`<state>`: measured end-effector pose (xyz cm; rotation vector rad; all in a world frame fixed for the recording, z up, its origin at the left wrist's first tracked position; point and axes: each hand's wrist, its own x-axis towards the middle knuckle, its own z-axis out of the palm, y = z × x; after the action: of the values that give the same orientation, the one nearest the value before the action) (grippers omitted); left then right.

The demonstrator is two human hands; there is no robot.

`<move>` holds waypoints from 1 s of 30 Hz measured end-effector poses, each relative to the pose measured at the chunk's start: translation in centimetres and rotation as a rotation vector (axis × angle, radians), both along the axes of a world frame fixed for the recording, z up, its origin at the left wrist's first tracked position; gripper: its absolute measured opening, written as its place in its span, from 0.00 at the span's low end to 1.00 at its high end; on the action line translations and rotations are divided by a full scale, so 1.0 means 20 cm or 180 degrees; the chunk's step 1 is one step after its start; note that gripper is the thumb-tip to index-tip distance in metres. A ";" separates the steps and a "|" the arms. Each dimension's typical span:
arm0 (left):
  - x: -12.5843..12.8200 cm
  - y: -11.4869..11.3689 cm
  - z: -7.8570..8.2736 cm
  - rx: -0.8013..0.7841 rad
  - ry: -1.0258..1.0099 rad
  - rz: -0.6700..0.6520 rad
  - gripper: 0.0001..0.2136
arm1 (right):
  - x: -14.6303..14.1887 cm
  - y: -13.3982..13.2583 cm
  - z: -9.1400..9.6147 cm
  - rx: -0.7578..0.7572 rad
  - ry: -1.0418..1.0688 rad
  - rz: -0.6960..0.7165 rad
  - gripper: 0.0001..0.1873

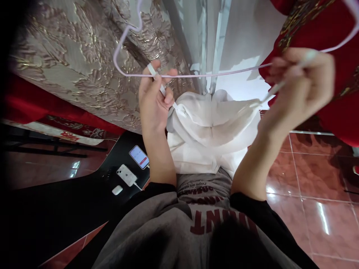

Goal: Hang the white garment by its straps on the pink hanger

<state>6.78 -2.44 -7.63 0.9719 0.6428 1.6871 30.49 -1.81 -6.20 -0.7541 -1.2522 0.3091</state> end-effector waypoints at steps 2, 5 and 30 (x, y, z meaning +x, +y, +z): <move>0.01 0.00 0.00 -0.0048 -0.0033 -0.0064 0.09 | -0.12 -0.01 -0.02 -0.0150 -0.0798 0.0029 0.13; 0.00 -0.01 -0.01 -0.0097 -0.0100 0.0140 0.08 | -0.22 0.02 -0.04 -0.0672 -0.1232 -0.0042 0.11; -0.29 0.12 0.37 0.0799 0.3499 0.1065 0.10 | -0.27 0.03 -0.06 -0.0706 -0.1367 -0.0492 0.15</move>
<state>0.92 -0.02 -0.32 2.0900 1.3706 1.4170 25.18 -1.28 -7.44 -1.1441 -1.5671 0.1639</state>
